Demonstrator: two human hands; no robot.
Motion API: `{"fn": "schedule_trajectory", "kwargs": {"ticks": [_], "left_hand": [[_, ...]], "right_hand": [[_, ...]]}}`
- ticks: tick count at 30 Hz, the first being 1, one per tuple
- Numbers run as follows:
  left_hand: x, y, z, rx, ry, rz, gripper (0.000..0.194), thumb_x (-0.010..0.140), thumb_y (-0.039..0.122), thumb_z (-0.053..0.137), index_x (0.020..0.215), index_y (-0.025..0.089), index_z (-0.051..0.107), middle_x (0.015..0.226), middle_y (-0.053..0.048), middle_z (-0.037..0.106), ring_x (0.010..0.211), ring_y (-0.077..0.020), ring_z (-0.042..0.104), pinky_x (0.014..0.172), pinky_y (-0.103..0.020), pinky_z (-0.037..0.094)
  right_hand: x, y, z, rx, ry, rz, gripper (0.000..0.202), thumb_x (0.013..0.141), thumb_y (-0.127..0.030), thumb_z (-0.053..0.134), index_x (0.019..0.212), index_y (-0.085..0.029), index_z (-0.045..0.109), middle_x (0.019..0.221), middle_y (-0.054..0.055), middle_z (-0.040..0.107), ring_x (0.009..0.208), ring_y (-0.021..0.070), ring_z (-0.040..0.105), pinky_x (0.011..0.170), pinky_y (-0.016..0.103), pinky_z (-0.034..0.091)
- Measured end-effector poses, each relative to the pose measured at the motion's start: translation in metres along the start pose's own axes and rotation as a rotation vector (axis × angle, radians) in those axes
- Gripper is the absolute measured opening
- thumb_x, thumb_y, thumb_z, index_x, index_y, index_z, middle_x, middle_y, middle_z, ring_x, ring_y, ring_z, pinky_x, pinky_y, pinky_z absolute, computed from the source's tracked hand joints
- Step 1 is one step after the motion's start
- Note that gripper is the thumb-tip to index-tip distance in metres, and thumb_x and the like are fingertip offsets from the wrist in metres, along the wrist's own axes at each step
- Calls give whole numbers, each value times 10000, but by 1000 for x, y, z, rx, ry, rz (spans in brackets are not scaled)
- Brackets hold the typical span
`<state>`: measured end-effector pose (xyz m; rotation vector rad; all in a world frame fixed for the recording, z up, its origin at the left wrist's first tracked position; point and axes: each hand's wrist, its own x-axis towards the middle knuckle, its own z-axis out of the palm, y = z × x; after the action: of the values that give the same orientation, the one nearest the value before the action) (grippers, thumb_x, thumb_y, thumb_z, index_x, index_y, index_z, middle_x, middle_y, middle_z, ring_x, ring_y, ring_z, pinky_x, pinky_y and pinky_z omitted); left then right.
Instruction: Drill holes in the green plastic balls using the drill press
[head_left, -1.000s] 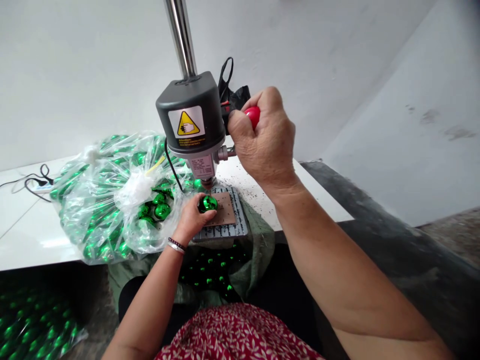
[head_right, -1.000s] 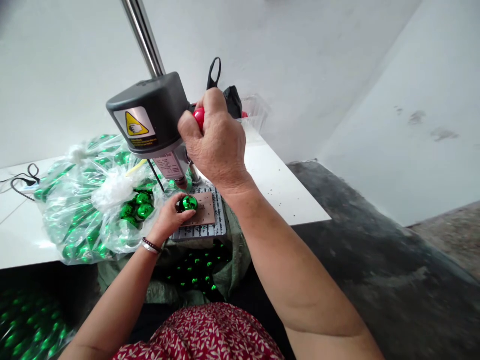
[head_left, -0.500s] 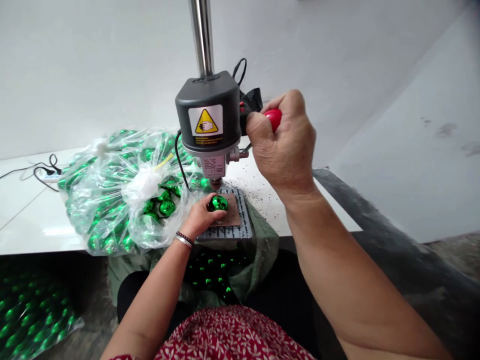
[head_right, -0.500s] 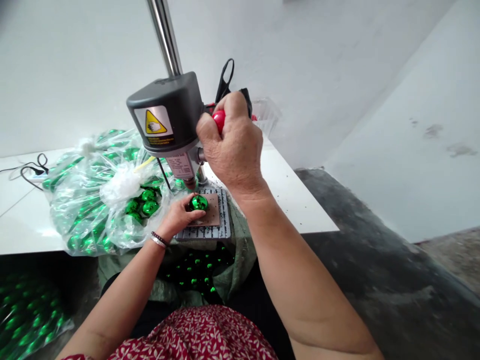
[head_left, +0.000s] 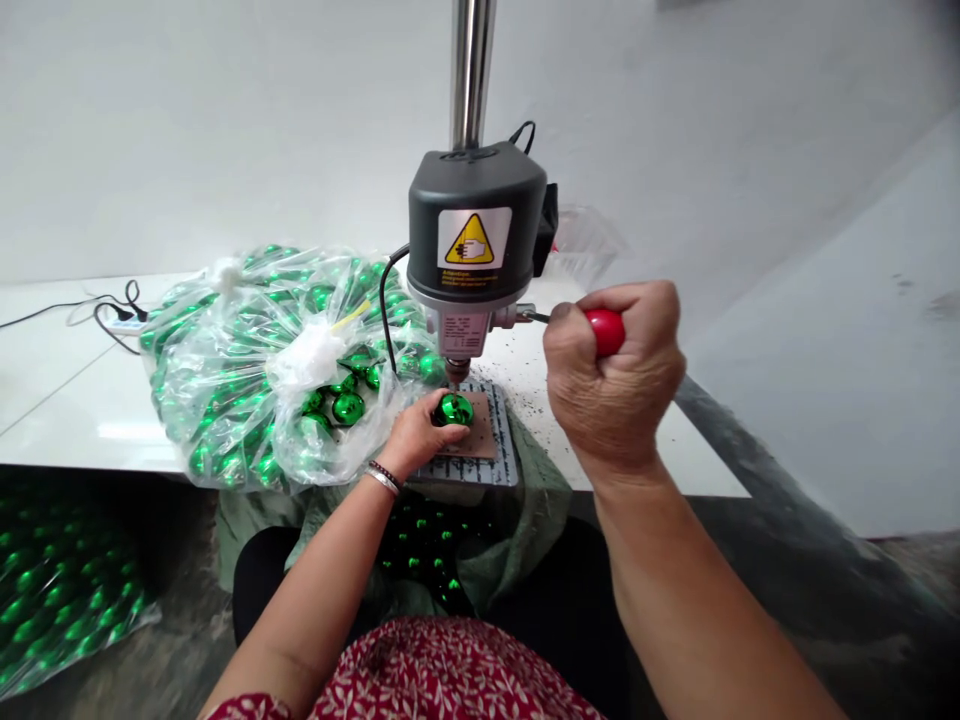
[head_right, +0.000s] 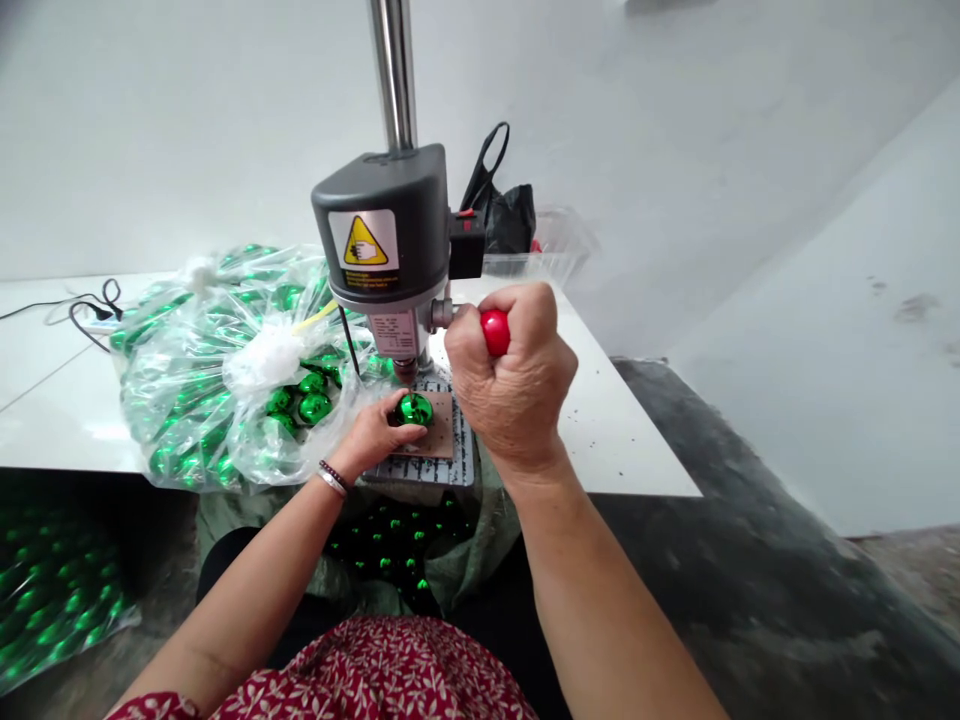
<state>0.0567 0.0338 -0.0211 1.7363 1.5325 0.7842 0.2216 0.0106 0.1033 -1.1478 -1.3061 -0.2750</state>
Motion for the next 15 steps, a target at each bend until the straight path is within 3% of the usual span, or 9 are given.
{"fn": "schedule_trajectory", "kwargs": {"ticks": [5, 15], "left_hand": [[-1, -2, 0, -17, -4, 12, 550, 688, 288, 746, 1218, 201, 629, 1106, -32, 720, 1033, -222, 642, 964, -332, 469], [0, -8, 3, -24, -5, 42, 507, 685, 319, 748, 1171, 221, 643, 1051, -21, 722, 966, -218, 644, 931, -336, 472]], "right_hand": [[-7, 1, 2, -23, 42, 0, 132, 812, -315, 520, 764, -202, 471, 618, -48, 508, 517, 48, 443, 527, 205, 398], [-28, 12, 6, -5, 118, -76, 105, 843, -282, 549, 803, -199, 500, 699, -28, 559, 592, 47, 497, 575, 190, 410]]}}
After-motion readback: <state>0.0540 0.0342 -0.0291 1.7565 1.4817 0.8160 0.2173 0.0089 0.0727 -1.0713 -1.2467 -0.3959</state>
